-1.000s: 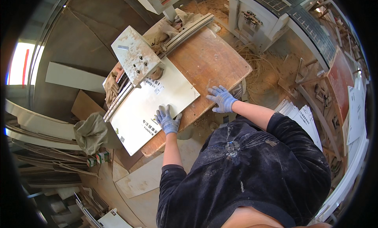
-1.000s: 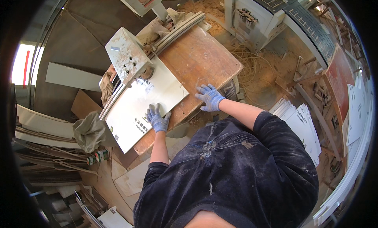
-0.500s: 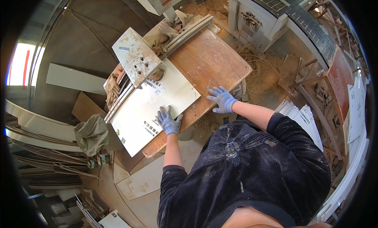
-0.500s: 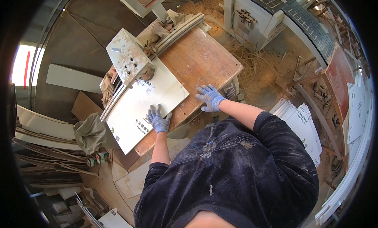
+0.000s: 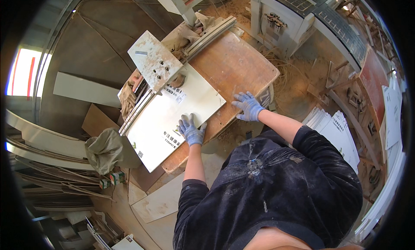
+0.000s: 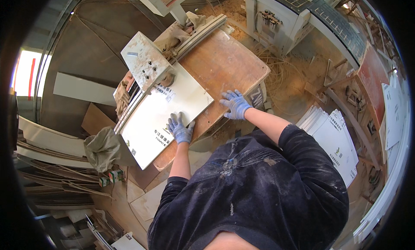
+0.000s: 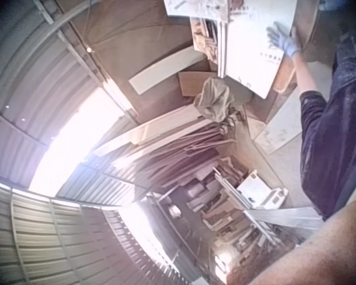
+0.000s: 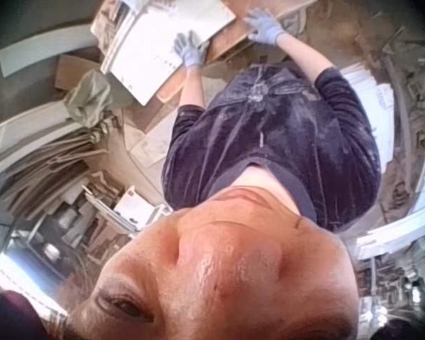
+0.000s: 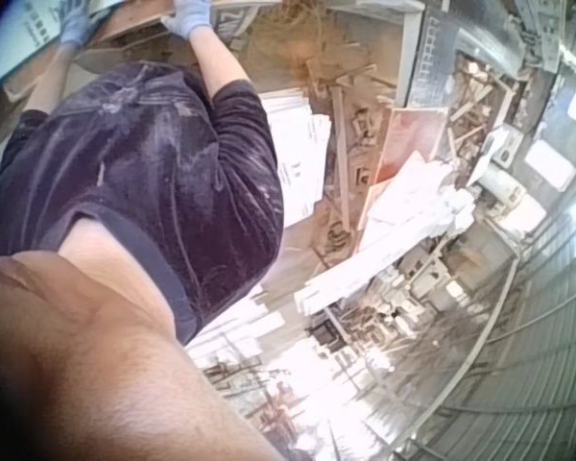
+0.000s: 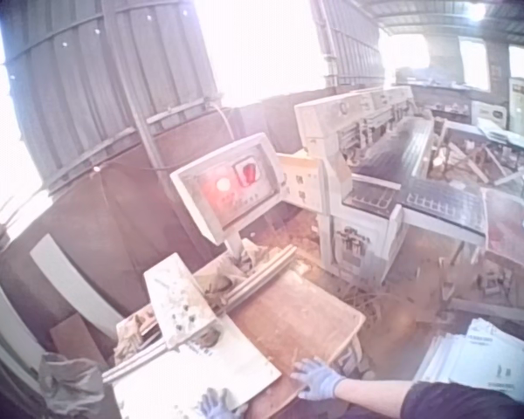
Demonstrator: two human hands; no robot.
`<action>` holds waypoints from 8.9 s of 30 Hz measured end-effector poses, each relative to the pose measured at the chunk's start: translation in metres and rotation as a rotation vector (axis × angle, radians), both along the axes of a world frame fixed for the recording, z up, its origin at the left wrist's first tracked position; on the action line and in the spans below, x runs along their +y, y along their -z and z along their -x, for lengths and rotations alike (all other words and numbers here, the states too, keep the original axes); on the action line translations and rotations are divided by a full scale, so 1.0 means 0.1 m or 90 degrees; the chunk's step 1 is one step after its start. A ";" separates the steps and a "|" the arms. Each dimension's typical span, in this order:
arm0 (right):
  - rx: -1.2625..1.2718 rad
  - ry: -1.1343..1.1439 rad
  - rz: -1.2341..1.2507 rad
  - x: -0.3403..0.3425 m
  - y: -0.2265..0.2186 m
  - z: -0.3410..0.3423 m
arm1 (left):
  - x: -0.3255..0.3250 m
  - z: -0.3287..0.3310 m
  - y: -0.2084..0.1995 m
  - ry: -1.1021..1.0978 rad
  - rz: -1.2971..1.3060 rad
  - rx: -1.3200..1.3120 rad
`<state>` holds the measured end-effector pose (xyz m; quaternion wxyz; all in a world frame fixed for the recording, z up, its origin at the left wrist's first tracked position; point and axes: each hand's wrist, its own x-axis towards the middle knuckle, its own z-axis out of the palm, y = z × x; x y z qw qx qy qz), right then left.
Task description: The person repeatedly feeds white rectangular panels into a vertical panel saw, cuts them, and stacks the finished pieces on a nearby table. The person wears gloves and handles each panel one at a time.
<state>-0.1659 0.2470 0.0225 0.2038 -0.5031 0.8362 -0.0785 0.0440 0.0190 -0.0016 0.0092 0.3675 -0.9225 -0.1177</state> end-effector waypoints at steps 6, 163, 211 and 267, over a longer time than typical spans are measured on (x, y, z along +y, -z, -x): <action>0.002 0.042 0.003 -0.04 -0.03 -0.08 | 0.00 -0.01 -0.05 0.019 -0.005 -0.014; -0.422 1.362 0.768 9.14 -0.89 -2.00 | 6.98 -0.39 -0.81 -0.122 -1.188 0.349; -1.475 0.463 0.612 2.45 0.17 -0.97 | 3.06 -0.78 0.02 -0.310 -0.739 0.613; -0.621 1.008 0.366 0.99 0.39 0.09 | 0.95 -0.43 -0.13 -0.120 -0.074 0.070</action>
